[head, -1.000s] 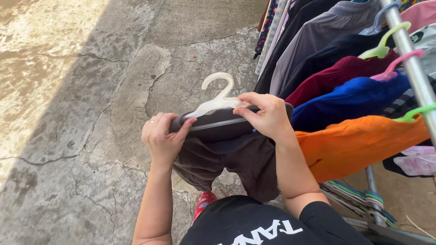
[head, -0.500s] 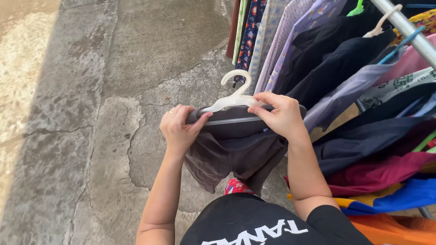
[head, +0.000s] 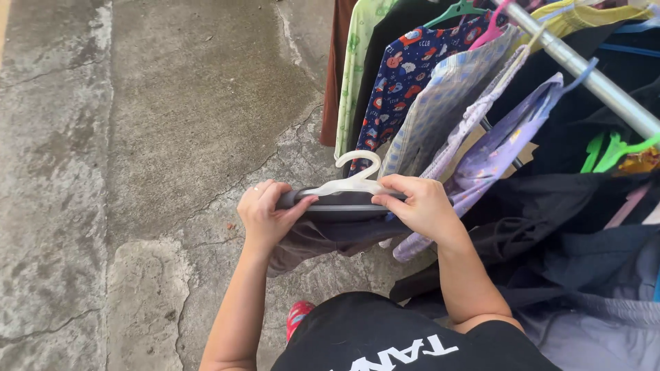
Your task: Hanging various pieces of laundry on a drying rack using plastic hangers.
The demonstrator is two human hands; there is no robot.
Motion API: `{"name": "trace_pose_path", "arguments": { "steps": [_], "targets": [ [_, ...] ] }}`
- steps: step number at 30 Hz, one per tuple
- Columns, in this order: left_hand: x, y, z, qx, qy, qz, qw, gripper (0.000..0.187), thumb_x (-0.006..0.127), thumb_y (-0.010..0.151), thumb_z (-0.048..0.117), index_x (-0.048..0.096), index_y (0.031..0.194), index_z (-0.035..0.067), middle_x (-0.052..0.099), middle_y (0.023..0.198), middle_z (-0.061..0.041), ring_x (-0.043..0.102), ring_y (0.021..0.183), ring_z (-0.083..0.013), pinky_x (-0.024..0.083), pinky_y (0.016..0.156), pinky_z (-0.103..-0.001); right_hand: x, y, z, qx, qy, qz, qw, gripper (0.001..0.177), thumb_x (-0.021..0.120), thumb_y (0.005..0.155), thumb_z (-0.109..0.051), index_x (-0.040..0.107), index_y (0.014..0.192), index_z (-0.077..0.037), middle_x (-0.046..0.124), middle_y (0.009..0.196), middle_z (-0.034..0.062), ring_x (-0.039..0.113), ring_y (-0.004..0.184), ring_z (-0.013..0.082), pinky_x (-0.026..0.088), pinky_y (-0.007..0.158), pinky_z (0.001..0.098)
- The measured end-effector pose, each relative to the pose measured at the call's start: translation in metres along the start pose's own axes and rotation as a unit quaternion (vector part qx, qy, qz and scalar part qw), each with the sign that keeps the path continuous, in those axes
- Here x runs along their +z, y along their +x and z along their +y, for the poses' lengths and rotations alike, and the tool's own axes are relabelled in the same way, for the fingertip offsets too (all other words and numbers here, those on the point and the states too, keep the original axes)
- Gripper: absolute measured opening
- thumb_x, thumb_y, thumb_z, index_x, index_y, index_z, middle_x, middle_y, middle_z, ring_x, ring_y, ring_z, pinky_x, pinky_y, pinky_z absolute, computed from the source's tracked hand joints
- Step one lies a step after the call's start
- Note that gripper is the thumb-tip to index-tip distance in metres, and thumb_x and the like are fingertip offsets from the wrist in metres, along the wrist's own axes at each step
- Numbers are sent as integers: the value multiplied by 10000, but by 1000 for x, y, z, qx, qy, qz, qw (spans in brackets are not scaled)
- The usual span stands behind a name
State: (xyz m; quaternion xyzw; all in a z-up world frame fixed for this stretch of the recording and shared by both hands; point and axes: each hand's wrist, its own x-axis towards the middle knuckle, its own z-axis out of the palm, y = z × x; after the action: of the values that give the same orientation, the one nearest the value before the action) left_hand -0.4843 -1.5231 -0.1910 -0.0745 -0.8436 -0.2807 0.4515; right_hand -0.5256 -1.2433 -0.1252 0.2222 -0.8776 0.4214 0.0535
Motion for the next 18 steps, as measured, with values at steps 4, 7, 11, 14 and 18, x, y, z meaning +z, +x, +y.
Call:
{"name": "trace_pose_path", "arguments": {
  "steps": [4,7,11,14,18],
  "targets": [
    [52,63,-72,45,-57,-31,997,429,941,696,383,625,767,101,586,719,-29,599,665,-233,449,611,-367,15,60,15,-6,-28,17,999,267,819,824,-174,751,1058,-64,776,868,80,733,730,120,574,652,272],
    [96,106,-124,89,-116,-60,987,438,952,672,389,630,747,102,589,699,-28,584,634,-235,437,587,-367,32,97,10,30,-56,41,997,234,799,848,-168,746,1049,-60,762,844,85,711,697,138,555,646,284],
    [159,169,-179,154,-226,-105,956,440,950,679,380,626,763,94,577,704,-32,595,656,-236,447,604,-362,52,144,9,114,-52,68,990,234,780,865,-171,744,1070,-64,752,814,78,682,689,143,540,631,286],
    [205,204,-203,185,-305,-172,918,447,954,657,384,626,749,95,569,687,-34,593,644,-230,444,595,-357,62,164,11,159,-42,33,986,282,761,867,-165,733,1134,-75,750,822,63,683,700,107,533,632,276],
    [252,233,-210,223,-383,-268,856,457,936,613,402,606,707,100,554,657,-34,567,628,-246,420,620,-367,88,160,44,251,138,-37,957,294,709,898,-116,706,1184,-50,722,862,4,631,742,55,514,656,254]
  ]
}}
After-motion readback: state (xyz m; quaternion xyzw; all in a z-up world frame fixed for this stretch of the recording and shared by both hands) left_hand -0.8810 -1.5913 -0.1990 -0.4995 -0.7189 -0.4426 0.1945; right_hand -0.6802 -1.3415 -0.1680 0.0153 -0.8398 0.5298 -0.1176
